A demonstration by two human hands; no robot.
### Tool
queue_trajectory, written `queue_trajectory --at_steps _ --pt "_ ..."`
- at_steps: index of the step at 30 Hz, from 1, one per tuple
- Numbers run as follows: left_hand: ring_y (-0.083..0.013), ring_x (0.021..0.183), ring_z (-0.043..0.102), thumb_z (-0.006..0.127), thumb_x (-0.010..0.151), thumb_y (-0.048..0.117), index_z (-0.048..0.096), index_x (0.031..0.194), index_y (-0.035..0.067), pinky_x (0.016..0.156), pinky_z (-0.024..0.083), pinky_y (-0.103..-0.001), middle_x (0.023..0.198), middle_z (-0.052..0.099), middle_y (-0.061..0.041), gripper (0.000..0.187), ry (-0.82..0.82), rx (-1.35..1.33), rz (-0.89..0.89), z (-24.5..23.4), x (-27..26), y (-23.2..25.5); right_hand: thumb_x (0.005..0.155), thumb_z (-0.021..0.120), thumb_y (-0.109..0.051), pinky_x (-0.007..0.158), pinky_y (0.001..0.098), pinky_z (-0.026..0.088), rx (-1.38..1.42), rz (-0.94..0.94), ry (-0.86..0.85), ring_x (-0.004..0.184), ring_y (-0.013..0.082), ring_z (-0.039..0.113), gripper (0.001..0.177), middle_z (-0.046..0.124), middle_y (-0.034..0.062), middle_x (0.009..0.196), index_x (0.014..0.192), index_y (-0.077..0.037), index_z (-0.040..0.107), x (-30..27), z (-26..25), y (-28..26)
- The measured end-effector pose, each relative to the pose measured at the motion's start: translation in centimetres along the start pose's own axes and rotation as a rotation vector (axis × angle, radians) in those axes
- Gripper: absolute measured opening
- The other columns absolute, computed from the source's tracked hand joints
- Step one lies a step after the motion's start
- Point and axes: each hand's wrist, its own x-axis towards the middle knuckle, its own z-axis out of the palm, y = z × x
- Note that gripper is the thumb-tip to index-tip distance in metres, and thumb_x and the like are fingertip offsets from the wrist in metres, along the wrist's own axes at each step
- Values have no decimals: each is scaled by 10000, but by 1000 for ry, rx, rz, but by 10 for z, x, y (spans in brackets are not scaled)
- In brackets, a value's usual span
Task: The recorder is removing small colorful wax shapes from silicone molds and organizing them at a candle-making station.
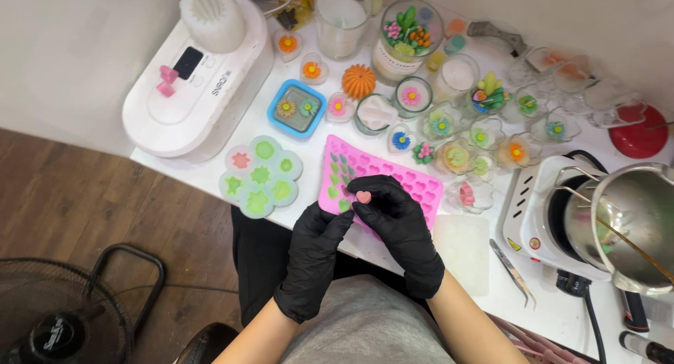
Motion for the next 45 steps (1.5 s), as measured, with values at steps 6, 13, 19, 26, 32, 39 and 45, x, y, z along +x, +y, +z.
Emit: queue_trajectory --at_steps 6,13,19,26,32,39,45 --pt "-60 940 663 696 892 33 706 1176 70 841 529 -248 1053 746 23 286 39 -72 39 -11 2 -21 1030 622 -82 988 323 526 41 24 161 1140 151 667 242 738 51 1225 1261 -70 690 -9 -18 -17" --pt "-127 918 684 759 891 -1 703 916 0 863 538 -286 977 752 -86 62 165 -86 -50 -25 3 0 931 813 -53 786 268 516 -814 -388 663 1038 132 643 321 667 51 1193 1224 -131 710 -45 -71 -52" --pt "-172 864 717 736 865 10 741 887 -34 810 595 -289 938 765 -129 49 184 -15 -116 -24 -2 13 882 799 -19 759 271 498 -1021 -370 664 995 175 612 452 620 89 1226 1313 -106 698 -51 -52 -42" --pt "-93 760 645 729 928 72 669 1040 20 683 536 -247 854 664 0 137 130 277 169 -14 -12 14 906 694 42 767 291 528 -684 -306 63 872 152 653 420 630 48 1030 1293 -119 683 -28 14 -22" --pt "-35 795 556 691 965 96 693 1071 52 725 476 -212 874 646 54 115 51 209 133 -22 -11 2 871 614 80 769 327 526 -790 -355 -53 892 218 642 503 594 84 1015 1321 -140 657 -24 14 -12" --pt "-31 741 472 721 998 105 624 941 64 652 410 -218 819 558 70 120 32 178 162 -16 -13 4 798 641 74 764 364 512 -985 -396 -124 900 274 622 577 569 123 1005 1335 -133 669 -21 13 -6" --pt "-36 668 482 743 954 144 617 866 82 612 424 -225 741 571 59 166 135 272 114 -13 -7 -7 916 685 5 730 309 517 -699 -222 66 781 169 614 389 616 51 879 1283 -122 663 -26 10 2"
